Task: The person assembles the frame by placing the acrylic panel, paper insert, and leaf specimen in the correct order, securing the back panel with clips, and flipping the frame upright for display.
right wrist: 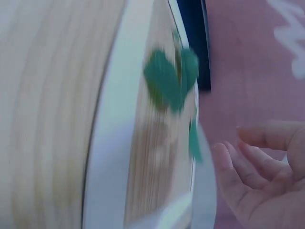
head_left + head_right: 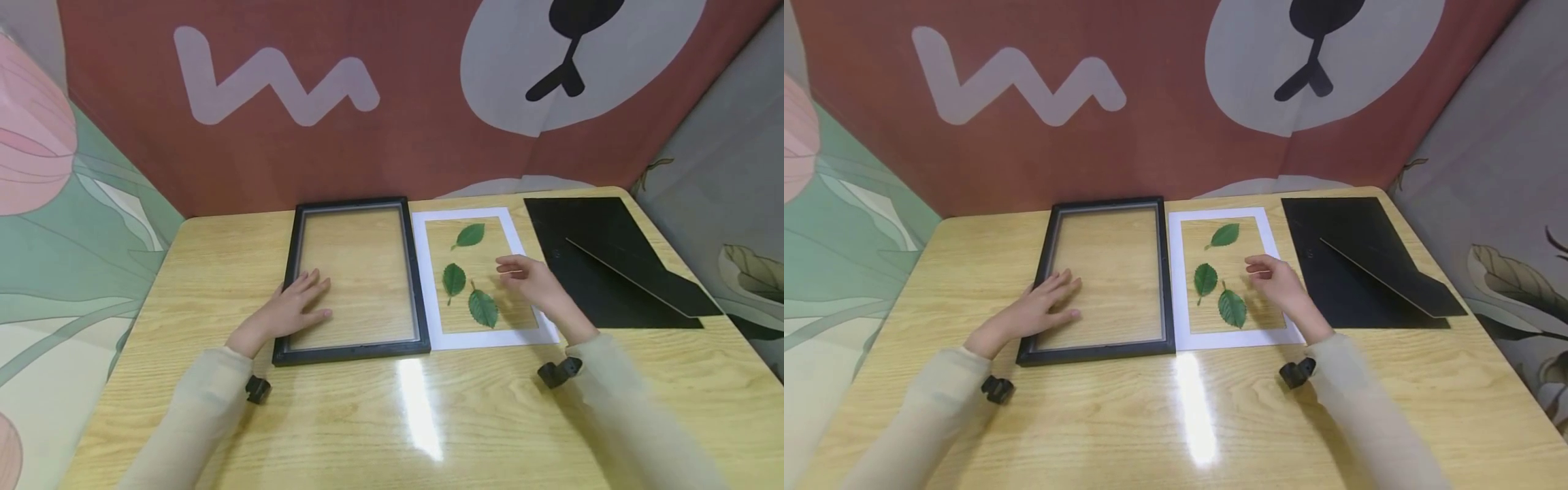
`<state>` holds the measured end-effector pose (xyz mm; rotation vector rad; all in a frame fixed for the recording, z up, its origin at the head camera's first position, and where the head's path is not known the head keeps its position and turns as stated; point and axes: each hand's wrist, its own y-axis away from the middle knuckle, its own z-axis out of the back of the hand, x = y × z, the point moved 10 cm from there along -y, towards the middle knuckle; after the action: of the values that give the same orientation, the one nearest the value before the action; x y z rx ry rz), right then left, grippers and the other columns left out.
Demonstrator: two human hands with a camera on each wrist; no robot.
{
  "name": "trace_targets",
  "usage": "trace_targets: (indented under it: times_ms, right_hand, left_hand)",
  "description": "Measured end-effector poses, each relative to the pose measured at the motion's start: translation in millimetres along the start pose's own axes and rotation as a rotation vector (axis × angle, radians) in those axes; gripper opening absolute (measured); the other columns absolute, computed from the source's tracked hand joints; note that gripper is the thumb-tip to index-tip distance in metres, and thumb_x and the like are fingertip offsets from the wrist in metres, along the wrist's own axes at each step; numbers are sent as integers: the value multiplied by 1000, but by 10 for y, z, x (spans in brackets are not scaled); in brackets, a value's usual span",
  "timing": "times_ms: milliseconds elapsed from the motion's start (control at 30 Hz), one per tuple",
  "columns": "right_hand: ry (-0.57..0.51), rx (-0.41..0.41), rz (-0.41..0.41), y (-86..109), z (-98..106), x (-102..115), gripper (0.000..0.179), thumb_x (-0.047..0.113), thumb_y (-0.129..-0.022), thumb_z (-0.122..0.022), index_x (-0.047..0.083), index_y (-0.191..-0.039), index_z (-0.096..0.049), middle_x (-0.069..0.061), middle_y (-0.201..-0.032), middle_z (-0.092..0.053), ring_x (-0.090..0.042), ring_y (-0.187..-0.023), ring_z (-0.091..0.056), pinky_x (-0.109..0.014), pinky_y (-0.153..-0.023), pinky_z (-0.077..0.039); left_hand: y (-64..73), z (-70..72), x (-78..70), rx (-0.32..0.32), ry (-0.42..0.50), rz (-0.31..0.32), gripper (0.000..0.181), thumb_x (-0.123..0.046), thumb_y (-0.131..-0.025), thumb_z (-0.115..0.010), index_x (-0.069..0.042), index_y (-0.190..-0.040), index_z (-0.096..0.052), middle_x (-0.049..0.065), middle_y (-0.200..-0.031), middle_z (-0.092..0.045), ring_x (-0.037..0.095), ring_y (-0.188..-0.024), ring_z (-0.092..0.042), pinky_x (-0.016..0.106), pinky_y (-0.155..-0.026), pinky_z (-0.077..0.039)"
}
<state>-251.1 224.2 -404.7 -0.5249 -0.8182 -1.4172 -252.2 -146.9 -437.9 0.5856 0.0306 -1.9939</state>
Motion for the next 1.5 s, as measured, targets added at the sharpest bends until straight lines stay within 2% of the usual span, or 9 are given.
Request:
trace_targets:
  times_ms: [167, 300, 467, 567, 767, 867, 1000, 1300, 1500]
  right_hand:
    - [37, -32, -125, 13, 265, -355, 46, 3, -94, -51, -10, -137, -40, -34, -130, -50, -45, -120, -51, -38, -88, -52]
    - [37, -46, -163, 28, 413, -561, 49, 7, -95, -53, -12, -138, -38, -34, -130, -50, -39, -115, -54, -22, -79, -51]
    - [-29, 8, -204, 49, 474, -744, 52, 14, -98, -52, -11, -140, -35, -33, -135, -48, 6, -90, -56, -10, -78, -46]
    - [-60, 35, -232, 51, 465, -816, 54, 14, -97, -52, -11, -141, -33, -33, -138, -45, 17, -82, -48, -7, -76, -44]
    - [-34, 35, -295, 30, 392, -909, 56, 12, -95, -56, -10, -141, -34, -31, -138, -46, -17, -105, -56, -36, -95, -50]
    - [-11, 17, -297, 7, 370, -919, 55, 10, -93, -58, -11, -139, -36, -32, -135, -48, -31, -112, -55, -39, -95, -50]
    - [43, 12, -294, -33, 328, -899, 57, 11, -89, -65, -10, -137, -40, -31, -130, -50, -34, -112, -52, -29, -85, -49]
    - [250, -27, -265, -35, 289, -736, 56, 6, -80, -73, -10, -127, -47, -32, -118, -53, -39, -103, -52, -47, -84, -47]
    - [250, -64, -322, 18, 330, -733, 52, 10, -80, -73, -13, -122, -51, -29, -110, -58, -35, -92, -56, -39, -75, -48]
  left_hand:
    - [6, -2, 14, 16, 6, 12, 70, -43, -95, -54, -10, -151, -27, 20, -160, -13, 43, -147, -7, 72, -112, -6]
    - [11, 5, 15, 17, 2, 15, 70, -43, -95, -54, -10, -151, -27, 20, -160, -12, 43, -147, -6, 72, -112, -6]
    - [13, 4, 27, 16, 3, 16, 70, -44, -95, -53, -11, -151, -27, 18, -160, -11, 42, -147, -5, 73, -111, -7]
    - [10, -1, 39, 14, 13, 16, 70, -44, -95, -53, -12, -152, -26, 17, -161, -11, 41, -148, -5, 74, -111, -7]
    - [7, -6, 35, 16, 20, 19, 71, -45, -95, -53, -12, -152, -26, 17, -161, -10, 40, -148, -5, 73, -111, -8]
    - [5, -10, 30, 17, 15, 20, 71, -45, -95, -53, -12, -152, -26, 18, -161, -10, 41, -148, -5, 73, -111, -9]
    - [6, -13, 33, 13, 11, 23, 71, -45, -95, -53, -12, -151, -27, 18, -161, -10, 41, -148, -6, 73, -111, -10]
    - [-3, -19, 50, 11, -4, 11, 71, -46, -95, -53, -13, -152, -26, 17, -161, -10, 41, -148, -6, 73, -110, -12]
    - [-1, -24, 60, 3, -9, 10, 70, -46, -95, -52, -13, -152, -26, 17, -161, -11, 41, -148, -6, 73, -110, -13]
